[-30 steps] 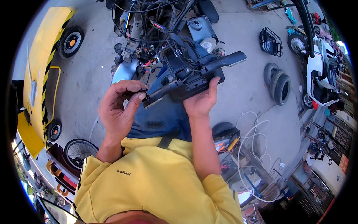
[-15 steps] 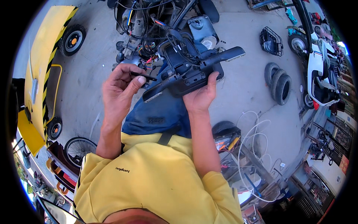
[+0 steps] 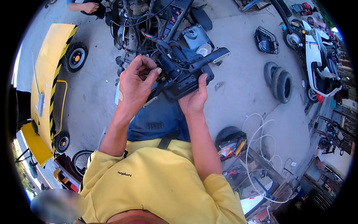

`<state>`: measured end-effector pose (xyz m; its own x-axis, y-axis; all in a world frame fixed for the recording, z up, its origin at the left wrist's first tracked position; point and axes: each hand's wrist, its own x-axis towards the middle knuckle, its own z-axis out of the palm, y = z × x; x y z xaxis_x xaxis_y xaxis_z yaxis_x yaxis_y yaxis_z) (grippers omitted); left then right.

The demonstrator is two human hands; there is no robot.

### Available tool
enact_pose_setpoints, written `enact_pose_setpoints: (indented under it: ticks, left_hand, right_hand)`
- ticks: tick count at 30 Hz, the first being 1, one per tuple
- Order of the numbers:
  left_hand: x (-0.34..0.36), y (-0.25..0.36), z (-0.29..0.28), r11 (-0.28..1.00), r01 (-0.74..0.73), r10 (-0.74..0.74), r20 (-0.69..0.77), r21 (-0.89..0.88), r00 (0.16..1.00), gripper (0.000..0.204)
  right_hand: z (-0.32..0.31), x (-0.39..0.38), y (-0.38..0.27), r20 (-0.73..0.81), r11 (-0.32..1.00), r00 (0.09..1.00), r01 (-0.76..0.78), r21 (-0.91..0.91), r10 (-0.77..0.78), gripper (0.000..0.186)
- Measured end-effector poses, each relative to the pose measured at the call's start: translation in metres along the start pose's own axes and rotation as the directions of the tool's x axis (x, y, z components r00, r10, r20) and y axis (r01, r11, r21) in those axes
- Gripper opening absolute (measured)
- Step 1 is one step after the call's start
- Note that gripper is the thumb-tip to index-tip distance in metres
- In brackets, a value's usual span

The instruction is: The person holds a scooter handlebar assembly and repeatedly manipulates its internal components and wiring. They rotate the assembly, pull and adjust wires, and press internal parts with both hands. The work occurs in an outdoor repair area with other scooters and tools nearby.

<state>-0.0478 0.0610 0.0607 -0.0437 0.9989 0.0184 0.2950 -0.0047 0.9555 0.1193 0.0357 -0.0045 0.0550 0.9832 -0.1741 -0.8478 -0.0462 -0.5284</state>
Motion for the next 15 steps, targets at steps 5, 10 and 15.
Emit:
enact_pose_setpoints:
  ticks: [5, 10, 15]
  left_hand:
    - [-0.002, 0.007, 0.002, 0.997, 0.001, -0.004, 0.041, 0.081, 0.999, 0.015]
    - [-0.011, 0.004, 0.009, 0.992, -0.105, 0.103, 0.040, 0.070, 0.994, 0.021]
    - [-0.016, 0.016, 0.011, 0.968, -0.176, 0.175, 0.023, 0.176, 0.984, 0.029]
  right_hand:
    - [-0.006, 0.000, -0.002, 0.031, 0.999, 0.999, -0.035, 0.018, 0.034, 0.065]
    - [-0.005, -0.001, -0.001, -0.020, 0.999, 0.999, -0.038, 0.021, 0.038, 0.068]
    - [-0.001, -0.001, -0.004, -0.013, 0.998, 0.999, -0.048, 0.034, 0.049, 0.069]
